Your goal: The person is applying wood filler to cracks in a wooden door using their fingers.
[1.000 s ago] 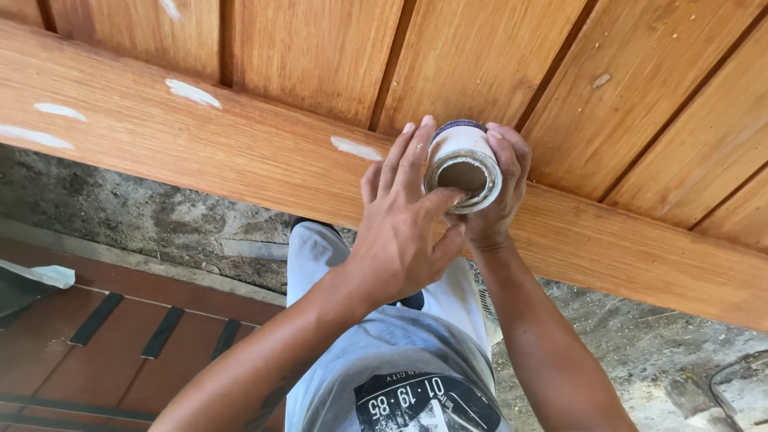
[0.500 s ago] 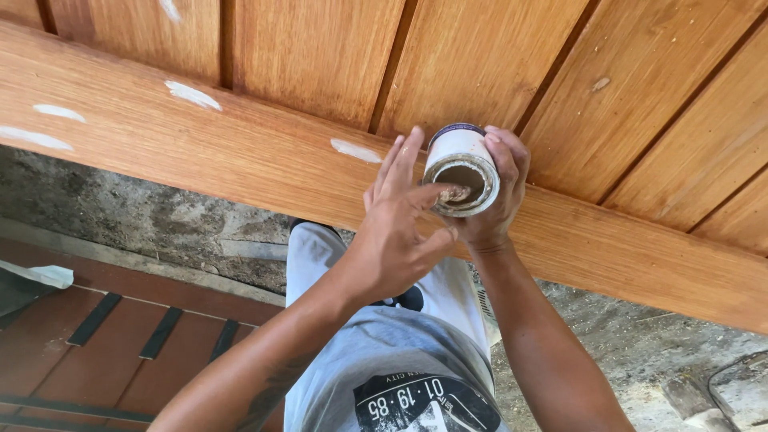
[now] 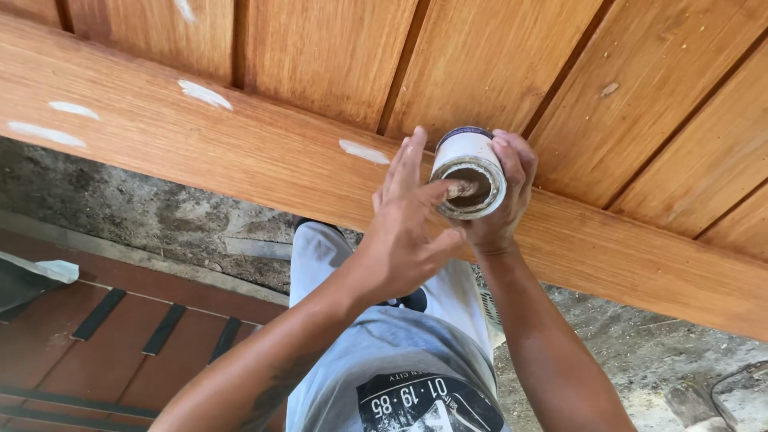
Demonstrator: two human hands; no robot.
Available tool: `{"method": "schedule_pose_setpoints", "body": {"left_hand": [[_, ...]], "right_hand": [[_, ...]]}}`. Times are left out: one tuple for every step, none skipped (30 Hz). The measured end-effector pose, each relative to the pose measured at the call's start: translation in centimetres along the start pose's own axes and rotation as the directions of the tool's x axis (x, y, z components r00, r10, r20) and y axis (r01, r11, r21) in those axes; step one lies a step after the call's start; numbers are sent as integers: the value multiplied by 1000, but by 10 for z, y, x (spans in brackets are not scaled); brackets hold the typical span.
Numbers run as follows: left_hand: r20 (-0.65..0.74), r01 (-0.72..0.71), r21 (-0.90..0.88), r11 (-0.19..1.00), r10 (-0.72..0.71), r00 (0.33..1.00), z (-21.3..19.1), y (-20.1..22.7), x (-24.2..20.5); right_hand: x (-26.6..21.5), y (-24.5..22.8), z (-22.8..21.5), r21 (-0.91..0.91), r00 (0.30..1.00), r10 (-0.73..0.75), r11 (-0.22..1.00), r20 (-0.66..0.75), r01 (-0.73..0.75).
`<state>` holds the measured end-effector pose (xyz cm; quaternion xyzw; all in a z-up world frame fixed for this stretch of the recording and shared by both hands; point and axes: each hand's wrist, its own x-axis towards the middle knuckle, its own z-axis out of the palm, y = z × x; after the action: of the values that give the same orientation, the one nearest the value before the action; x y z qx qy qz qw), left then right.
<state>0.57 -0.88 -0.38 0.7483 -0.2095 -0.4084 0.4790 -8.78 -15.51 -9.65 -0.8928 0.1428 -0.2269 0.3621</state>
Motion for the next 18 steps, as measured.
{"method": "schedule_pose_setpoints", "body": {"left_hand": [[-21,-29,82,996,31,999,0,6,1],[-40,-55,164,985,63,997,0,13,2],[-45,-55,166,985,63,997,1,16,4],[-27,-33,228,973,40,999,2,19,6],[-9,-11,289,957,14,1000,4,22,8],[-11,-9,290,957,13,1000,7,21,7],[-59,-28,322,946,49,997,10,20,6],[-106,-45,354,934,87,991,13,19,5],[-107,-43,354,934,87,990,14,18,4],[-122,-33,388,921,87,989,15,18,4],[-136,-24,421,907,89,987,17,17,4],[-136,-25,421,907,90,987,17,16,4],[-152,-35,418,908,108,982,18,16,4],[-169,-44,416,908,125,978,19,15,3],[-170,-43,414,909,124,978,18,16,3],[-170,-40,419,907,122,978,18,17,3],[-170,-40,425,904,123,978,18,18,4],[-171,-41,424,905,125,977,17,19,5]], "right_hand": [[-3,3,2,-18,1000,10,1000,-20,-10],[-6,6,4,-35,999,19,999,-39,-21],[-4,4,5,-32,999,16,999,-39,-17],[-3,2,5,-33,999,27,999,-43,-28],[-2,-1,5,-36,998,41,998,-45,-42],[-3,1,6,-33,998,39,999,-44,-41],[-5,3,6,-38,998,48,998,-46,-50],[-7,5,6,-43,997,56,997,-49,-58],[-7,5,6,-42,997,56,997,-48,-58],[-8,6,6,-39,997,53,998,-49,-55],[-7,7,6,-37,997,50,998,-51,-52],[-9,7,7,-37,997,49,998,-51,-51],[-10,9,7,-38,997,54,998,-55,-57],[-11,10,8,-39,996,60,997,-59,-62],[-10,8,7,-39,997,59,997,-56,-61],[-9,7,7,-37,997,49,998,-58,-51],[-7,6,7,-36,997,38,999,-62,-40],[-7,7,7,-38,997,36,999,-62,-38]]}}
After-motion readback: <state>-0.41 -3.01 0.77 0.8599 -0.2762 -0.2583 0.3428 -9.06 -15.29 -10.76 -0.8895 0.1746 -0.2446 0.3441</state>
